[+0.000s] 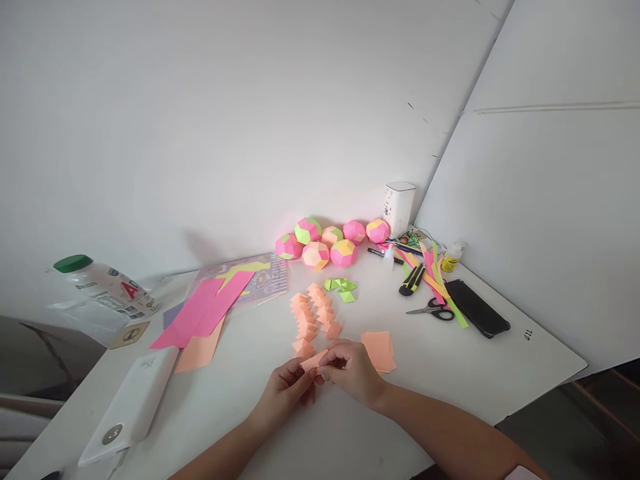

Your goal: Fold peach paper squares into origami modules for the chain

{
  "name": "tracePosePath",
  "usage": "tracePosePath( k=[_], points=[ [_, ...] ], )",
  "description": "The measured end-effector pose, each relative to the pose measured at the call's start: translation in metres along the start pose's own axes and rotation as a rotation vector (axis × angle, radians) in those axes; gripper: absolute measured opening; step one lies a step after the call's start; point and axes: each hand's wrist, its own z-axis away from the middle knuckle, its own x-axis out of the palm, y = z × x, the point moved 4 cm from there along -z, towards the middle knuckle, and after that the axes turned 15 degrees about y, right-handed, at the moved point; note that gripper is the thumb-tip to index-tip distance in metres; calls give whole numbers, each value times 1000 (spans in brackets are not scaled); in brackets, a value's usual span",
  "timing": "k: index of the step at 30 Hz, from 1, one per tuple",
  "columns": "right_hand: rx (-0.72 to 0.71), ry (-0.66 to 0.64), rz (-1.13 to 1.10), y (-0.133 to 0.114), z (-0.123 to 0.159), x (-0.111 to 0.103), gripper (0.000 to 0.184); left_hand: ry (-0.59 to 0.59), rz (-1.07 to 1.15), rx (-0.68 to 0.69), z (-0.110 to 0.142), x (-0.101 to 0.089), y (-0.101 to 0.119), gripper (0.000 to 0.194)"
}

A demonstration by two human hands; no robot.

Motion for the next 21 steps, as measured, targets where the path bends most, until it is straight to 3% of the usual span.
tracePosePath(
  k=[21],
  points=[
    [-72,44,73,0,-1,-1,16,-17,-5,-11,0,0,-1,37]
  ],
)
